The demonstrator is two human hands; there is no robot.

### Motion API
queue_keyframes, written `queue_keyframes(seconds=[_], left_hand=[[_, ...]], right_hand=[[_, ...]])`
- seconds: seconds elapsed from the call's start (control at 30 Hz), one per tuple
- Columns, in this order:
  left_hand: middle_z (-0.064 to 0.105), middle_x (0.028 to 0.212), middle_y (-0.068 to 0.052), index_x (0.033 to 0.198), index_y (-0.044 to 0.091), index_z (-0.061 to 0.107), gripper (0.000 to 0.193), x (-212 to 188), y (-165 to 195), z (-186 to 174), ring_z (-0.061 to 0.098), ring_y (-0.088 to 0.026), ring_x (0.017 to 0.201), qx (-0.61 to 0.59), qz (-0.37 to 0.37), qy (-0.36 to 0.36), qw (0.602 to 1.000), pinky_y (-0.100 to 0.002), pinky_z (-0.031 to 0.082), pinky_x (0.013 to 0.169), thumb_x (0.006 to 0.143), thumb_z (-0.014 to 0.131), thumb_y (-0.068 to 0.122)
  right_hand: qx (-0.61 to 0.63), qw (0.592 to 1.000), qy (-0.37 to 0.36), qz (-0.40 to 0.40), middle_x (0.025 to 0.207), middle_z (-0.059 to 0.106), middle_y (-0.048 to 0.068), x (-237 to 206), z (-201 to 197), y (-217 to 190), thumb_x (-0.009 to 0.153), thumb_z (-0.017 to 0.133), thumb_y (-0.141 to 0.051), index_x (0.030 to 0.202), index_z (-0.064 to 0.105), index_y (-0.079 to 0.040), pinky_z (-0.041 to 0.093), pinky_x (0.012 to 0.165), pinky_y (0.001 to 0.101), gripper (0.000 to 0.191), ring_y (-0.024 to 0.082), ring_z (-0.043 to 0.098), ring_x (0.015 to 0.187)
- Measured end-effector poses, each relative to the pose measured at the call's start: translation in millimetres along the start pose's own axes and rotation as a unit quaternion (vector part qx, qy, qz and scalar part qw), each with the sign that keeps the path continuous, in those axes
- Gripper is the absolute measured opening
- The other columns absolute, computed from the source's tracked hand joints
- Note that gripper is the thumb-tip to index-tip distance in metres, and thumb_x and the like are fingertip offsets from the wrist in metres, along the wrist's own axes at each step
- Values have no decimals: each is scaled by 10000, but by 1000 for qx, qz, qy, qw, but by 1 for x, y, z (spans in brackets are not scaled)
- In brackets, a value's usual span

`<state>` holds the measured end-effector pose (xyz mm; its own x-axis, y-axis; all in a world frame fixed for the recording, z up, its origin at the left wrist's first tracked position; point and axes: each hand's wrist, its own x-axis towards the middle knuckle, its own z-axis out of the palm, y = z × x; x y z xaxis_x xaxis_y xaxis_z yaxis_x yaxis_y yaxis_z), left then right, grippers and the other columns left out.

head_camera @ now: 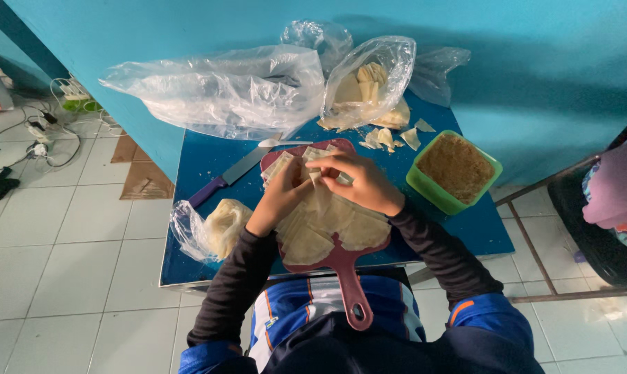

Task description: The person sits at a small table and arranges thin strips of dough by hand into a woven lattice pattern across a pink paddle-shaped board, folding and pressing each strip into place. They take additional dough pieces from a plastic bag and continue building the lattice over the board.

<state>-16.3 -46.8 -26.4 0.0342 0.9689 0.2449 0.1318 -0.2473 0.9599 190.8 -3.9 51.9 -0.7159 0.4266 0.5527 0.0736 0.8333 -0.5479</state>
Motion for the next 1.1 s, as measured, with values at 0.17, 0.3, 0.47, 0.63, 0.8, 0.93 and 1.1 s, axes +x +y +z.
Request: queue_keyframes(seconds=[0.17,0.3,0.47,0.63,0.8,0.93,1.1], left_hand=[[529,901,-2,1038,21,539,167,1,-6,-3,493,-53,804,9,-6,-9,1000,-247,450,671,980,659,122],[606,859,8,981,23,567,96,5,-8,-3,557,-73,793,-28,-23,22,999,-253,453,689,974,553,118],[676,963,-22,1089,-2,694,315,-3,2,-10,607,-99,889,-90,-57,38,994,-266,484,819,1036,430,163],[712,1118,-58,1196,5,656,350,-11,34,-13,659,-143,1103,-111,24,-149,982,-286,490,1015,1069,472,273],[730,1020,-108,1159,7,688,386,-19,40,-11,647,-162,963,112,-61,-138,982,-321,507,872,969,640,339],[744,933,-153,1145,35,712,372,-17,21,-13,698,-201,859,181,-62,-109,975,-368,543,783,937,684,343],[763,957,-167,1147,124,722,360,-20,-10,-11,746,-299,904,282,-65,-126,949,-401,555,794,874,731,358]], right_hand=[[11,1000,2,-22,1054,621,49,0,-1,4,916,722,-3,1081,713,-104,532,853,317,194,198,657,1002],[61,996,37,-44,1149,613,74,-4,-10,8,956,671,-20,1085,647,-76,496,969,347,143,221,623,1124],[335,937,13,94,1108,608,23,-12,-15,14,1063,556,-99,1147,583,-67,510,948,295,93,122,621,1090],[277,940,-26,199,993,609,26,-13,-12,19,1068,522,-108,1158,581,-57,503,573,241,119,64,613,752],[252,929,-97,253,1022,617,29,-10,-7,30,1003,523,-61,1209,579,-46,529,517,265,213,87,624,704],[229,925,-197,229,1091,656,39,-15,-10,37,985,589,-25,1308,555,-66,599,629,272,327,109,690,813],[198,910,-260,254,1067,581,54,-18,-10,28,916,645,14,1424,405,-136,636,622,295,581,139,689,813]])
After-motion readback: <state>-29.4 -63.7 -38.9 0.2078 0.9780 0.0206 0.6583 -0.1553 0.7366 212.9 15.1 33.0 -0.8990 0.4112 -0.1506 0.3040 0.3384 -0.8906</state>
